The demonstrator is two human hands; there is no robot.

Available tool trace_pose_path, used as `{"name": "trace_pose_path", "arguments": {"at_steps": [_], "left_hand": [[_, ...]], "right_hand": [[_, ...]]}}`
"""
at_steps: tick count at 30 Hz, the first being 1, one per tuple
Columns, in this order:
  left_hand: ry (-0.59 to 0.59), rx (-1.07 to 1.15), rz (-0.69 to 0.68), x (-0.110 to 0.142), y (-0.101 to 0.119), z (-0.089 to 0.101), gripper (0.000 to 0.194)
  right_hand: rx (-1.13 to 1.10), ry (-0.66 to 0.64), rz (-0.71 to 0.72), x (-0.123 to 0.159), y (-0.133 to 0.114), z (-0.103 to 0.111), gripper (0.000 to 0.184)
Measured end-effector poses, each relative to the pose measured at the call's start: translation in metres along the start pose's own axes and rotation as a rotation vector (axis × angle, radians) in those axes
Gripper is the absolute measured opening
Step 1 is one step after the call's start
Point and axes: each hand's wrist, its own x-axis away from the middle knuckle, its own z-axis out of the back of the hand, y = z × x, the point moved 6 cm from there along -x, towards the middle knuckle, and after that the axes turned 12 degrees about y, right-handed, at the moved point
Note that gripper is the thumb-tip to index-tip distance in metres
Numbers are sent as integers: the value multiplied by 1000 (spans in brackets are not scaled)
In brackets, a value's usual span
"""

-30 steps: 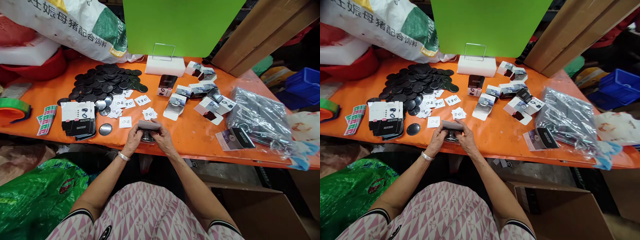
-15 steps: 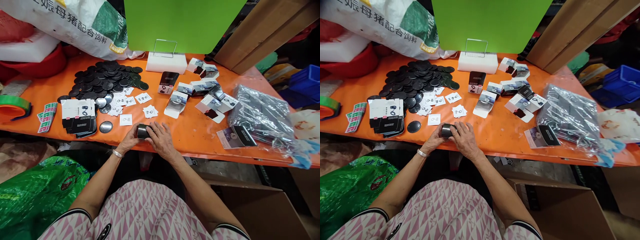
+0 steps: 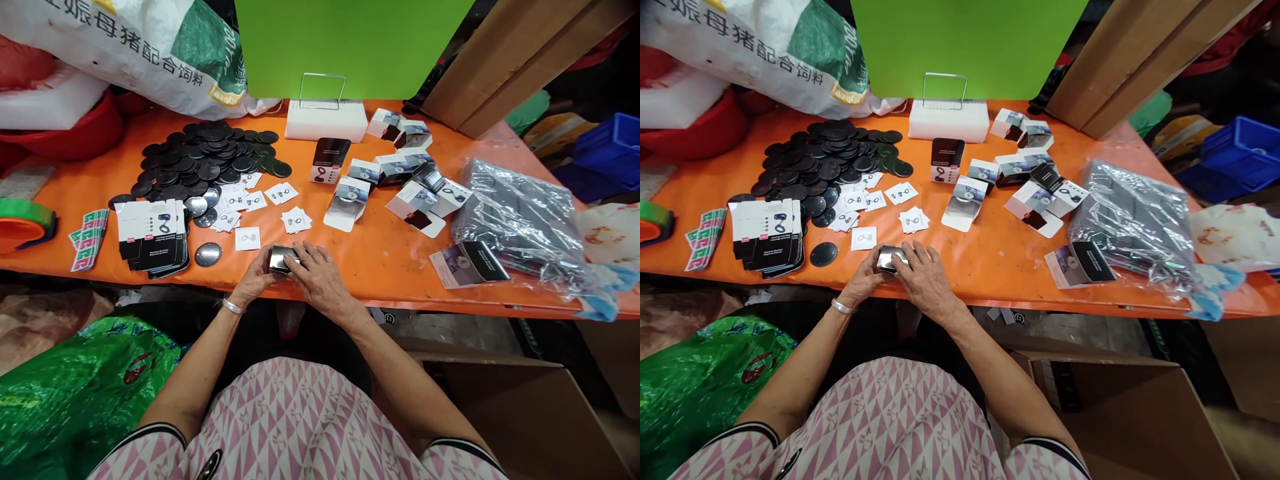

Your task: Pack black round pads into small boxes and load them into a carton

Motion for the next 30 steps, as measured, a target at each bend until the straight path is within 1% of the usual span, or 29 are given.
{"name": "trace_pose_path", "arguments": {"at_steps": [2, 4, 7, 9, 11, 12, 14, 15, 17, 19, 20, 22, 24, 25, 27, 29, 30], "left_hand": [[0, -20, 13, 0, 0, 1, 64], [4, -49, 19, 0, -1, 2, 65], [20, -120, 9, -3, -3, 7, 70], [18, -187, -44, -7, -4, 8, 77], [-7, -261, -110, -9, -3, 7, 84], [-23, -296, -135, -10, -3, 6, 85], [-49, -349, -152, -9, -3, 3, 83], [-54, -365, -150, -8, -3, 2, 81], [-51, -394, -150, -7, -2, 2, 79], [-44, -437, -148, -7, -3, 1, 77], [-42, -458, -147, -6, -3, 1, 76], [-41, -482, -143, -6, -4, 2, 74], [-43, -487, -133, -6, -5, 2, 73], [-45, -487, -128, -6, -6, 2, 73], [-45, -487, -120, -6, -6, 3, 73], [-40, -482, -114, -6, -7, 3, 71], [-34, -477, -109, -6, -7, 4, 70]], "right_hand": [[-36, -48, 27, 3, 0, 1, 42], [-59, -62, 31, 4, -2, 1, 45], [-103, -35, -11, -1, -1, -3, 40], [-142, 0, -73, -1, 11, -4, 38], [-126, 81, -197, 8, 39, 6, 38], [-79, 138, -285, 18, 58, 16, 38], [90, 243, -476, 47, 103, 42, 38], [196, 261, -556, 65, 124, 55, 38], [402, 251, -678, 95, 161, 76, 40], [578, 213, -723, 110, 180, 88, 40], [635, 195, -719, 110, 183, 90, 40], [662, 156, -680, 92, 180, 82, 42], [577, 98, -670, 59, 177, 60, 47], [510, 58, -696, 40, 177, 46, 50], [357, -39, -816, 8, 186, 17, 54], [241, -126, -942, -13, 198, -7, 44], [211, -155, -978, -19, 202, -14, 37]]}}
